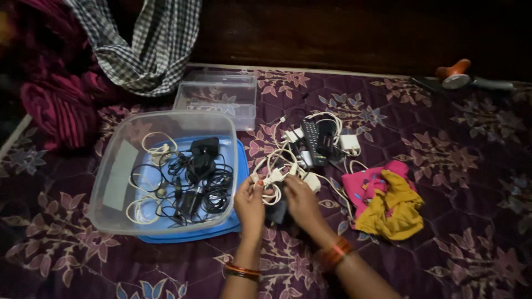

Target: The person organizes various electronic cables, chargers, and power adapters by sorting them into different plastic containers and using a cloth to wipe some items.

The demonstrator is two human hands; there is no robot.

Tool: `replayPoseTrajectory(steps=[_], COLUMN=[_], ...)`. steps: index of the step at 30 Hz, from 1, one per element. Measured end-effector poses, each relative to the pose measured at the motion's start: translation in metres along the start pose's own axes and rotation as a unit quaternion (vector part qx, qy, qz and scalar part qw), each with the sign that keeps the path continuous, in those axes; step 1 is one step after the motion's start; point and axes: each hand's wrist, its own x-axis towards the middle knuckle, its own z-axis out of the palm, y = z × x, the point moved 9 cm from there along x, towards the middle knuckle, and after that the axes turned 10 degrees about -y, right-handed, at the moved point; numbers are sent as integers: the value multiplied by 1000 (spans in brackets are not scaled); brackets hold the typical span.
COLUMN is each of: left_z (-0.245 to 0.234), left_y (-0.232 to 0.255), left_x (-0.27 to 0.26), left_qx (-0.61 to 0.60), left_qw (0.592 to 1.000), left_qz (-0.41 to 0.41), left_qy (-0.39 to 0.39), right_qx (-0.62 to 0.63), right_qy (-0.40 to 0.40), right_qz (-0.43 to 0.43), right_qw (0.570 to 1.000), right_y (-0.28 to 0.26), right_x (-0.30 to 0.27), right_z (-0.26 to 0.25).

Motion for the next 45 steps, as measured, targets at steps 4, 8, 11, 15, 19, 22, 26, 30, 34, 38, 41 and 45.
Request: replayPoseTrajectory(steps=[4, 8, 11, 15, 19, 22, 26, 30, 34, 38, 41, 45], left_z=[-4, -5, -1, -1, -2, -3, 0, 0, 0, 5, 10, 16], left_y=[1, -3, -8, -9, -11, 8, 15, 12, 7, 13, 18, 24], left_x=[-2, -5, -2, -4, -6, -12, -11, -11, -8, -8, -6, -9], left_qx=[44, 78, 43, 25, -10, 37, 26, 4, -37, -17, -61, -129], left_qw=[998, 996, 999, 999, 998, 997, 996, 995, 993, 994, 993, 988], left_qz=[4, 9, 14, 12, -29, 11, -8, -10, -27, -24, -23, -36], left_qy=[35, 47, 30, 27, 52, 70, 89, 101, 112, 104, 96, 77], right_qx=[-334, -385, -397, -412, -445, -469, -410, -334, -387, -463, -426, -372], right_qy=[-73, -172, -154, -152, -131, -122, -8, 13, -20, -102, -145, -233], right_qz=[-67, 72, 105, 123, 138, 171, 79, -158, -260, -190, -229, -203], right_qw=[937, 904, 899, 890, 875, 858, 909, 929, 885, 860, 863, 875], right_y=[-46, -13, 7, 32, 49, 60, 32, -29, -62, -54, -55, -41], right_x=[34, 41, 42, 36, 30, 36, 76, 160, 200, 207, 168, 102], right_z=[25, 21, -7, -43, -78, -99, -101, -30, 23, 29, 24, 28])
